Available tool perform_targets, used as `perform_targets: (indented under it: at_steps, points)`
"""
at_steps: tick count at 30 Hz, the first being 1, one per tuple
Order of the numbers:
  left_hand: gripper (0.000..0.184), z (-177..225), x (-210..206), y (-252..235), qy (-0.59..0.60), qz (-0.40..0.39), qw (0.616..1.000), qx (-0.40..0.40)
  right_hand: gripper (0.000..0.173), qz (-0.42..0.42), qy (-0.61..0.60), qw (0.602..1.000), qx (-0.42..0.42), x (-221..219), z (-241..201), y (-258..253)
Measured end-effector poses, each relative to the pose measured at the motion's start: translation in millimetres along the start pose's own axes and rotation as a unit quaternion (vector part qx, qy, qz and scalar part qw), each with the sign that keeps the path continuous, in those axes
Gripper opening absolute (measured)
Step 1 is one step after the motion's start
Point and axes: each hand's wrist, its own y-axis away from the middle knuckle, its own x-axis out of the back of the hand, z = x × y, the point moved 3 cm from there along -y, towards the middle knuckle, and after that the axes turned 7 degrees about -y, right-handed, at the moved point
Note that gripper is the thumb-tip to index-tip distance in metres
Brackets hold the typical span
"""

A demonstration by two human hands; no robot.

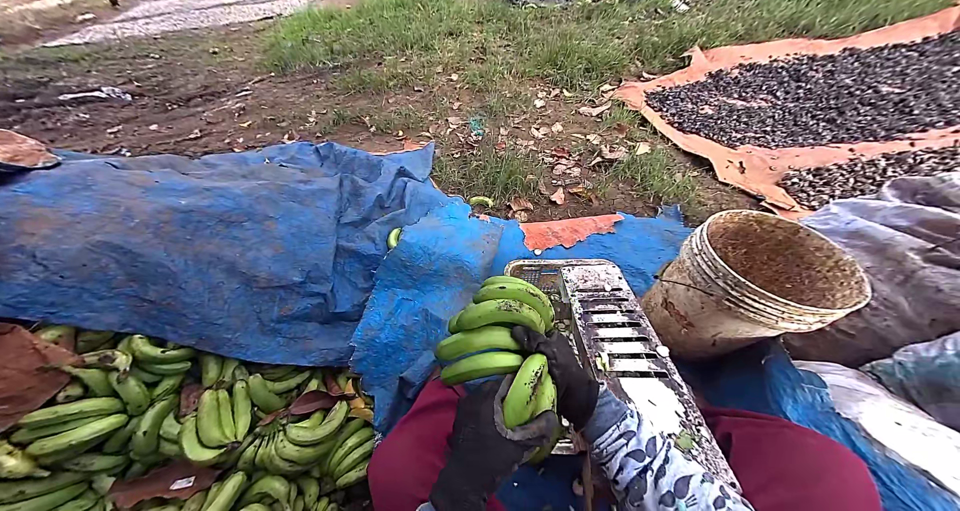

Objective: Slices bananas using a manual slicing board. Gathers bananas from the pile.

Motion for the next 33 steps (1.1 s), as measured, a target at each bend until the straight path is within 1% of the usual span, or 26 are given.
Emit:
perform_targets:
  at_steps: [2,3,4,5,7,8,9,10,11,13,15,17,19,20,21,23,24,25,26,27,28,29,30,31,32,33]
  points:
    - [0.072,1,-5,7,-0.047,0.027,0.998,-0.021,0.041,-0.053,0.038,0.997,-0.045,4,5,-10]
    - [0.072,-1,-8,10,-0.077,0.045,0.995,-0.037,0.041,-0.060,0.059,0.995,-0.058,5,9,-15]
    - [0.071,-3,-12,12,-0.111,0.071,0.989,-0.063,0.038,-0.051,0.070,0.994,-0.060,6,13,-22]
    - [0.071,-5,-16,16,-0.143,0.088,0.982,-0.091,0.034,-0.035,0.055,0.996,-0.056,8,17,-31]
    - [0.064,-1,-23,31,-0.190,0.128,0.959,-0.168,0.027,0.037,0.006,0.999,-0.032,18,16,-55]
    - [0.060,2,-24,39,-0.200,0.130,0.953,-0.189,0.029,0.080,0.004,0.997,-0.021,23,8,-66]
    - [0.057,1,-25,45,-0.201,0.120,0.954,-0.187,0.035,0.112,0.025,0.993,-0.010,26,-3,-74]
    - [0.056,-4,-28,47,-0.185,0.108,0.963,-0.163,0.038,0.124,0.055,0.991,0.006,28,-18,-78]
    - [0.056,-13,-31,45,-0.150,0.091,0.978,-0.117,0.037,0.125,0.072,0.989,0.026,32,-33,-78]
    - [0.059,-41,-34,32,-0.056,0.056,0.997,-0.001,0.032,0.103,0.063,0.991,0.061,46,-61,-72]
    - [0.064,-71,-38,10,0.025,0.039,0.992,0.115,0.027,0.081,0.024,0.992,0.096,66,-79,-64]
    - [0.065,-92,-42,-22,0.073,0.057,0.979,0.180,0.025,0.084,0.019,0.987,0.136,88,-93,-47]
    - [0.068,-108,-42,-63,0.054,0.060,0.977,0.196,0.022,0.132,0.047,0.975,0.175,104,-104,-30]
    - [0.069,-115,-43,-83,0.024,0.046,0.980,0.194,0.026,0.163,0.063,0.968,0.178,113,-107,-21]
    - [0.070,-124,-45,-102,-0.007,0.023,0.981,0.194,0.033,0.189,0.076,0.963,0.176,123,-108,-15]
    - [0.076,-136,-51,-131,-0.059,-0.061,0.975,0.207,0.039,0.226,0.086,0.954,0.176,142,-108,-6]
    - [0.084,-130,-52,-139,-0.099,-0.097,0.966,0.217,0.039,0.236,0.083,0.952,0.175,149,-107,-2]
    - [0.092,-111,-50,-140,-0.148,-0.110,0.958,0.218,0.041,0.248,0.083,0.950,0.168,153,-107,2]
    - [0.100,-82,-49,-138,-0.182,-0.101,0.959,0.191,0.042,0.262,0.080,0.948,0.161,154,-107,7]
    - [0.108,-50,-51,-133,-0.184,-0.068,0.973,0.125,0.043,0.274,0.075,0.946,0.159,154,-107,9]
    - [0.113,-20,-59,-127,-0.163,0.001,0.986,0.016,0.042,0.282,0.065,0.943,0.163,153,-106,11]
    - [0.117,9,-71,-120,-0.143,0.066,0.982,-0.100,0.042,0.284,0.054,0.942,0.168,150,-105,13]
    - [0.117,34,-86,-116,-0.135,0.113,0.966,-0.192,0.041,0.279,0.044,0.944,0.170,145,-102,17]
    - [0.115,52,-99,-113,-0.132,0.141,0.949,-0.249,0.040,0.266,0.036,0.949,0.166,139,-98,22]
    - [0.111,64,-110,-113,-0.128,0.160,0.940,-0.273,0.040,0.248,0.032,0.956,0.155,132,-95,29]
    - [0.107,71,-113,-113,-0.104,0.163,0.944,-0.267,0.042,0.226,0.031,0.964,0.134,125,-92,36]
